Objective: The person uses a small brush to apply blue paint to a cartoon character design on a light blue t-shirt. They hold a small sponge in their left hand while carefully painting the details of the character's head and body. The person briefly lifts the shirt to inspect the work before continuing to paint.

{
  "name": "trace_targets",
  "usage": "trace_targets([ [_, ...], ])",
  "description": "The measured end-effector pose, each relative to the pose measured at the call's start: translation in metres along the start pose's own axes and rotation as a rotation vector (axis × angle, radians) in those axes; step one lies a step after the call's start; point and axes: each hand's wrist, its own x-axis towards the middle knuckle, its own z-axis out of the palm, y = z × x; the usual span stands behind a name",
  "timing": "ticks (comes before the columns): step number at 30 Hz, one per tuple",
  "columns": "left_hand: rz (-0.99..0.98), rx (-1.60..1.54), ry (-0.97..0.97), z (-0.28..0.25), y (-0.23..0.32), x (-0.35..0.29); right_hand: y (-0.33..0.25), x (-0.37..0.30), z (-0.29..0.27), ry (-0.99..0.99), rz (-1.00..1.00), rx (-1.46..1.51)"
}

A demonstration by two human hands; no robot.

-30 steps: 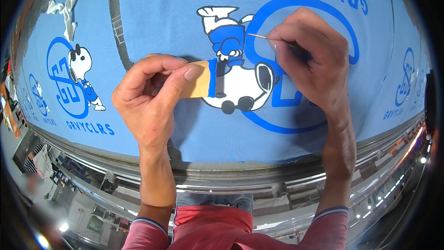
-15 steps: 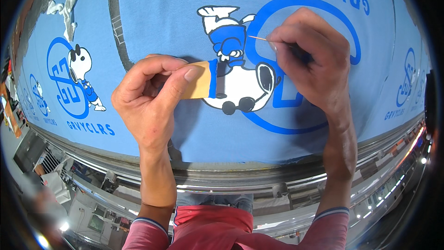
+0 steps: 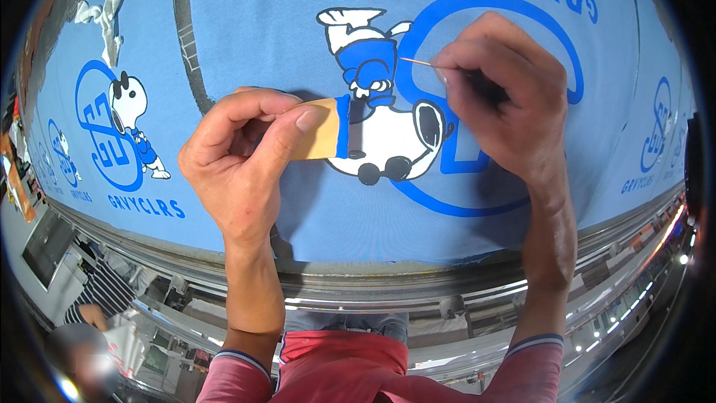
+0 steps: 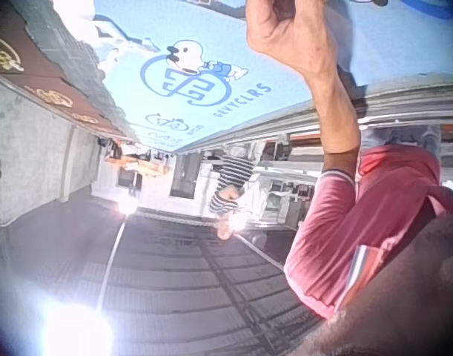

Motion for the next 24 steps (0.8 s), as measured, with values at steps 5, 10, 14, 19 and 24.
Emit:
trace_targets([
  [5,0.011,0.009,-0.005,0.0002,-0.0008,-0.0001,0.0,-0.0017,-0.0003,-0.007,0.003,-0.001],
  [10,0.023,-0.006,-0.02,0.0002,-0.0004,0.0004,-0.0004,-0.0019,0.0004,0.0,0.008,0.001],
  [14,0.021,-0.011,-0.023,-0.0006,-0.0001,0.0004,-0.0004,-0.0008,0.0006,0.006,-0.005,-0.009],
  [19,0.008,-0.01,-0.018,0.0004,0.0001,0.0,0.0002,-0.0011,0.0016,0.014,-0.01,-0.019],
  [24,-0.016,-0.007,-0.005,0.0014,0.0034,-0.0001,0.001,-0.0007,0.0006,0.007,-0.012,-0.021],
])
